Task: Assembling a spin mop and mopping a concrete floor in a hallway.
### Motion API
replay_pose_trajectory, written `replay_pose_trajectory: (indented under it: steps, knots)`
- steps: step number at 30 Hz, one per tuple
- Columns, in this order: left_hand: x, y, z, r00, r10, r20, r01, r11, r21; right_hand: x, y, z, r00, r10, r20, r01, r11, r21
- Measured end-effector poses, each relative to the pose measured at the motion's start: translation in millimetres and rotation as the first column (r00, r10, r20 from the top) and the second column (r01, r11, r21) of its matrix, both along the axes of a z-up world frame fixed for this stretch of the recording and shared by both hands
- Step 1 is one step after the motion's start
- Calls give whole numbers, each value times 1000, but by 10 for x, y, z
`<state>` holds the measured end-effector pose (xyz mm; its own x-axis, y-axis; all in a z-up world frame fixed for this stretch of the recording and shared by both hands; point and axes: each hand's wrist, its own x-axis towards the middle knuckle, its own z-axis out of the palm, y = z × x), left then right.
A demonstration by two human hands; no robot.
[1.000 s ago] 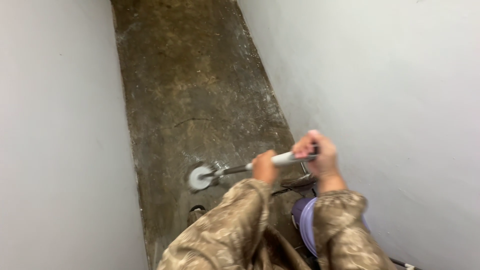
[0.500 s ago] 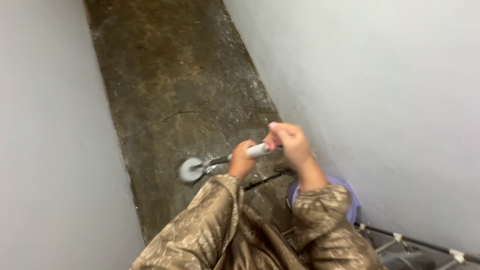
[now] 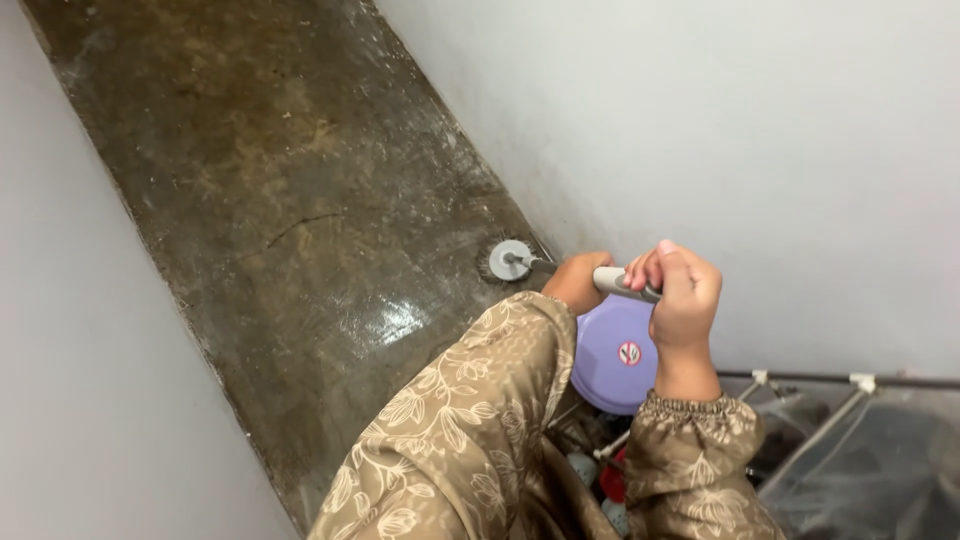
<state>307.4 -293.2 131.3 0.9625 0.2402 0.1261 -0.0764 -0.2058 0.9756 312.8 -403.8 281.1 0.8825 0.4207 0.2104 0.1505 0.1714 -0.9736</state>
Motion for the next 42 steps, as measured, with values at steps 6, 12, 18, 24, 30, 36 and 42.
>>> replay_pose_trajectory:
  steps: [6,12,18,24,30,36,42]
  knots:
    - [-864,-91,100,975,179,-129,-159,976,150,-535,33,262,995,66,-78,-64,997,36]
    - [-2186,215,-28,937,314,-153,-254,913,321,-1323,315,151,919,331,-216,-302,940,157]
    - [-3761,689,-409,844,456,-283,-332,858,392,-2458,802,-347,797,501,-339,-501,861,94]
    - [-4577,832,-728,837,504,-214,-452,856,249,-3229,900,-482,677,671,-301,-674,730,114]
    - [-4565,659,-719,825,539,-172,-489,832,263,-3164,737,-590,686,674,-273,-697,717,18]
    - [-3953,-97,-838,821,570,18,-533,755,381,-2746,-104,-495,786,517,-338,-582,804,-122]
    - [-2700,-1176,-561,937,343,57,-346,902,258,-2231,-1269,-16,941,289,-176,-330,900,-286]
